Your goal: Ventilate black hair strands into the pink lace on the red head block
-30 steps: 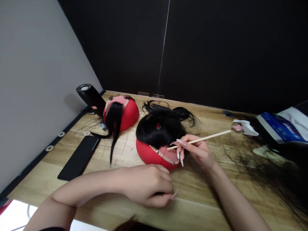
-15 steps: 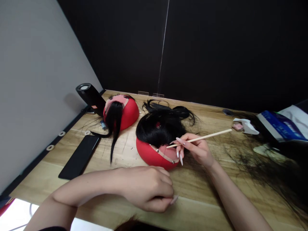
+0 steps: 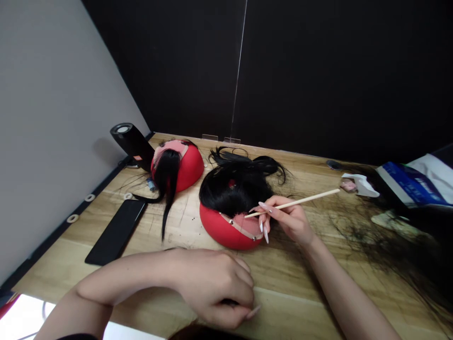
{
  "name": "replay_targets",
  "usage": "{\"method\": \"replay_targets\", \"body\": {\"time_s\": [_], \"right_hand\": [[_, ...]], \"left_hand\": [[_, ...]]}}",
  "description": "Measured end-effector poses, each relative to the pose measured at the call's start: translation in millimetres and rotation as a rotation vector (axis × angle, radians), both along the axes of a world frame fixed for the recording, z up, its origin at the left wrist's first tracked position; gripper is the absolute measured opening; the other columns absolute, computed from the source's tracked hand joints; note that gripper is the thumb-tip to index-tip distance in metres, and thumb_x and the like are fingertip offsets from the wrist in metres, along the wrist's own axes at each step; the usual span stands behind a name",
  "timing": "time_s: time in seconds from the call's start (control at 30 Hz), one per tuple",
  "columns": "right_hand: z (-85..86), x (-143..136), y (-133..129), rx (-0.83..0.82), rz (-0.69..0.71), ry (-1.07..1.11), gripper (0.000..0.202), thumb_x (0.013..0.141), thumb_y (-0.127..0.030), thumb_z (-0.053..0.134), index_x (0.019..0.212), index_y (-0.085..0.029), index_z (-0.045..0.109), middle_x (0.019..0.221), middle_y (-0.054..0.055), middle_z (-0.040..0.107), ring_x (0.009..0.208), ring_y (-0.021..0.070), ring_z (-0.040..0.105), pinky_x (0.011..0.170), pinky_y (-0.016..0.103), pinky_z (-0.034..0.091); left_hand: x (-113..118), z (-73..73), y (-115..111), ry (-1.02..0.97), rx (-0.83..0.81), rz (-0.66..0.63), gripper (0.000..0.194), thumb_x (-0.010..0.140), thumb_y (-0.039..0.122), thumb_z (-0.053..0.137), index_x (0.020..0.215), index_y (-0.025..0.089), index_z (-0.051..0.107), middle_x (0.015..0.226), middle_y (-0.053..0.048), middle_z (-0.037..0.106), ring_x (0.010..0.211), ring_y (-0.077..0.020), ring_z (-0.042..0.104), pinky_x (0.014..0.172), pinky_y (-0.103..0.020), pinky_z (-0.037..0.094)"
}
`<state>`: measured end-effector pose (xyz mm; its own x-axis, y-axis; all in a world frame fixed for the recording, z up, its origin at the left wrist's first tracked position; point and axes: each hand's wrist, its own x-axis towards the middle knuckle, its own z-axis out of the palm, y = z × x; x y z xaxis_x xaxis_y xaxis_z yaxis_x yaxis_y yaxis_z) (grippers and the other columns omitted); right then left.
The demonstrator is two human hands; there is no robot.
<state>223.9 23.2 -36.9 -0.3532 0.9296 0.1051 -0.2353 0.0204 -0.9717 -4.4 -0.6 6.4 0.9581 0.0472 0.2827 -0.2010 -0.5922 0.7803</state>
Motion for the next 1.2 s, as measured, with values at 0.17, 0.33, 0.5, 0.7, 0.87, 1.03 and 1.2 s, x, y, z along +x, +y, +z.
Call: {"method": "replay_targets", "body": {"time_s": [0.17, 0.33, 0.5, 0.7, 0.87, 1.03, 1.2], "right_hand": [[1.5, 0.1, 0.3, -0.006, -0.007, -0.011, 0.024, 0.09, -0.035, 0.066, 0.089, -0.011, 0.068, 0.071, 0.007, 0.07, 0.051, 0.0139, 0.063, 0.049, 0.025, 0.052], [1.4, -0.7, -0.7, -0.021, -0.019, -0.001, 0.024, 0.09, -0.036, 0.066, 0.088, -0.012, 0.068, 0.07, 0.006, 0.07, 0.051, 0.014, 0.063, 0.048, 0.024, 0.051], [3.6, -1.6, -0.4, -0.013, -0.013, 0.017, 0.023, 0.09, -0.034, 0.066, 0.088, -0.011, 0.068, 0.071, 0.007, 0.07, 0.052, 0.0139, 0.064, 0.049, 0.023, 0.051], [3.3, -4.2, 0.2, -0.009, -0.042, -0.032, 0.025, 0.091, -0.036, 0.065, 0.084, -0.011, 0.065, 0.071, 0.006, 0.07, 0.048, 0.013, 0.063, 0.048, 0.023, 0.052], [2.0, -4.7, -0.3, 0.021, -0.055, -0.052, 0.024, 0.094, -0.034, 0.061, 0.085, -0.012, 0.064, 0.073, 0.006, 0.071, 0.046, 0.0113, 0.063, 0.047, 0.02, 0.051], [2.8, -4.5, 0.2, 0.041, -0.044, -0.039, 0.022, 0.093, -0.031, 0.063, 0.085, -0.011, 0.066, 0.076, 0.007, 0.072, 0.049, 0.0112, 0.064, 0.05, 0.021, 0.053], [2.6, -4.2, -0.2, 0.042, -0.04, -0.025, 0.019, 0.091, -0.03, 0.066, 0.086, -0.012, 0.069, 0.078, 0.008, 0.073, 0.05, 0.0107, 0.064, 0.052, 0.021, 0.053]], "left_hand": [[-0.3, -1.0, 0.7, 0.007, -0.03, -0.02, 0.028, 0.084, 0.015, 0.046, 0.063, 0.023, 0.029, 0.057, 0.0, 0.05, 0.054, -0.0144, 0.046, 0.064, -0.028, 0.048], [0.1, 0.3, 1.1, 0.03, -0.041, -0.029, 0.029, 0.086, 0.015, 0.045, 0.064, 0.024, 0.027, 0.058, 0.0, 0.049, 0.056, -0.0147, 0.046, 0.066, -0.028, 0.047], [1.2, -0.1, 0.4, 0.029, -0.047, -0.005, 0.031, 0.088, 0.015, 0.044, 0.065, 0.024, 0.025, 0.057, 0.001, 0.045, 0.054, -0.0152, 0.042, 0.066, -0.029, 0.046], [1.2, 0.1, 1.3, 0.011, -0.06, -0.008, 0.032, 0.087, 0.013, 0.045, 0.065, 0.024, 0.025, 0.057, 0.001, 0.044, 0.054, -0.0148, 0.041, 0.066, -0.028, 0.045], [2.2, -0.3, 2.0, 0.007, -0.044, -0.007, 0.031, 0.087, 0.013, 0.045, 0.065, 0.024, 0.025, 0.057, 0.001, 0.045, 0.055, -0.0151, 0.042, 0.066, -0.028, 0.044], [2.7, 0.4, 2.3, 0.032, -0.049, -0.008, 0.032, 0.088, 0.013, 0.045, 0.065, 0.024, 0.025, 0.057, 0.001, 0.045, 0.055, -0.0148, 0.041, 0.065, -0.028, 0.044], [3.0, 0.9, 2.3, 0.029, -0.074, -0.012, 0.03, 0.087, 0.014, 0.044, 0.065, 0.024, 0.027, 0.057, 0.001, 0.044, 0.055, -0.0148, 0.04, 0.065, -0.027, 0.043]]}}
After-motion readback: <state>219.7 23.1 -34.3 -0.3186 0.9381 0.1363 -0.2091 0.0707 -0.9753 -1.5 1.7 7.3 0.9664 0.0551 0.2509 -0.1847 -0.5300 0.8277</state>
